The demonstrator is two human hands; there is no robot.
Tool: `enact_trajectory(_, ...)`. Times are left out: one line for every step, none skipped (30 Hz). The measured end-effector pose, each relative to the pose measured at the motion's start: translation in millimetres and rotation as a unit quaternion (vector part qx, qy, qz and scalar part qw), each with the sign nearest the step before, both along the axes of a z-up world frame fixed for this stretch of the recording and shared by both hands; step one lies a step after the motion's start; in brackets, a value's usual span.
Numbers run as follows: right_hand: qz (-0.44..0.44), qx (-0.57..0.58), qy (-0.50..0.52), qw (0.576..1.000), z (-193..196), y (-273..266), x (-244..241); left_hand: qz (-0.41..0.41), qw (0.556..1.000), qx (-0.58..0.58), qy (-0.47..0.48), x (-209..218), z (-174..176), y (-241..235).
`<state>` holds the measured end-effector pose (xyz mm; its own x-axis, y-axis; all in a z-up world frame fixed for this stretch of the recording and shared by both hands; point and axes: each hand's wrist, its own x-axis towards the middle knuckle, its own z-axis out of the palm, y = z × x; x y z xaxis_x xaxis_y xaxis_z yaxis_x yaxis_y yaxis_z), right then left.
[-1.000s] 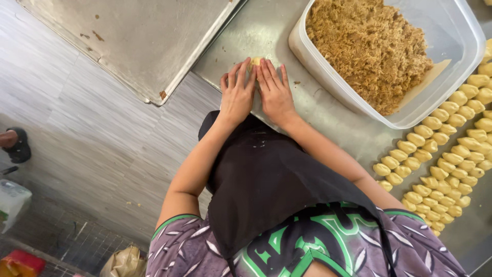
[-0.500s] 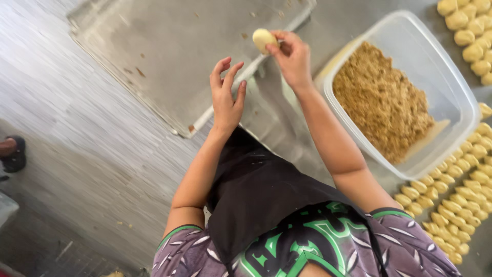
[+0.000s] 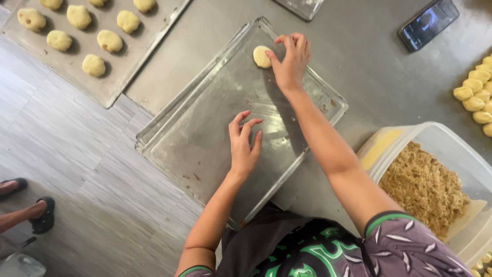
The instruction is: The person repeatedly picks up small dough balls, scoops a brown filling from a plastic tub, and encloses the filling within the dough. The finished filled dough balls are placed onto a metal baking tray. The person continues this process throughout the clip.
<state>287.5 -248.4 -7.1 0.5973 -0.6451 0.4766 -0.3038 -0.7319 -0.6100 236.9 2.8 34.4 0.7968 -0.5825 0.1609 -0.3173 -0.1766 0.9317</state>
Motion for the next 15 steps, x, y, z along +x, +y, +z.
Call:
enact_trajectory(0.018, -0.029, 0.024, 0.999, 3.8, -0.3, 4.6, 0.001, 1.000, -0.004, -0.001, 7.0, 0.4, -5.5)
enact_trajectory(0.034, -0.053, 0.055, 0.996, 6.1, 5.5, -1.1, -0.001, 1.000, -0.004, 0.005, 5.5, 1.4, -5.8)
enact_trajectory(0.049, -0.077, 0.086, 0.992, 10.0, 11.3, -7.0, 0.002, 1.000, -0.001, 0.008, 4.0, 1.7, -8.8)
enact_trajectory(0.051, -0.065, 0.084, 0.993, 16.2, 18.4, -11.8, -0.001, 1.000, 0.001, 0.005, 2.6, 2.4, -12.3)
enact_trajectory(0.053, -0.053, 0.081, 0.994, 25.3, 25.9, -18.1, -0.004, 1.000, 0.004, 0.002, -3.6, 5.3, -14.3)
enact_trajectory(0.053, -0.046, 0.070, 0.995, 39.4, 27.2, -18.1, -0.009, 1.000, -0.008, -0.009, -2.1, 8.4, -21.3)
enact_trajectory(0.062, -0.027, 0.035, 0.997, 55.5, 29.7, -24.4, -0.014, 1.000, -0.019, -0.021, -3.8, 12.8, -28.0)
enact_trajectory(0.071, -0.002, 0.006, 0.997, 70.2, 40.7, -42.7, -0.020, 0.999, -0.025, -0.026, -13.3, 18.2, -28.3)
enact_trajectory(0.080, 0.022, -0.024, 0.996, 85.7, 51.4, -65.8, -0.015, 0.999, -0.039, -0.025, -23.3, 23.5, -31.4)
enact_trajectory(0.093, 0.043, -0.040, 0.994, 101.9, 60.9, -93.9, -0.019, 0.998, -0.056, -0.026, -31.6, 29.2, -38.8)
enact_trajectory(0.107, 0.063, -0.058, 0.991, 117.2, 71.8, -124.3, -0.023, 0.997, -0.073, -0.026, -43.1, 35.7, -46.6)
enact_trajectory(0.115, 0.083, -0.074, 0.987, 131.3, 80.1, -155.6, -0.040, 0.994, -0.092, -0.031, -57.7, 42.8, -52.4)
enact_trajectory(0.099, 0.075, -0.095, 0.988, 143.5, 83.1, -186.4, -0.057, 0.991, -0.112, -0.035, -73.1, 49.6, -58.4)
enact_trajectory(0.079, 0.068, -0.113, 0.988, 153.7, 85.6, -220.8, -0.078, 0.988, -0.131, -0.034, -91.1, 56.1, -64.4)
enact_trajectory(0.058, 0.059, -0.131, 0.988, 160.5, 84.8, -254.4, -0.112, 0.984, -0.135, -0.021, -109.2, 61.6, -71.2)
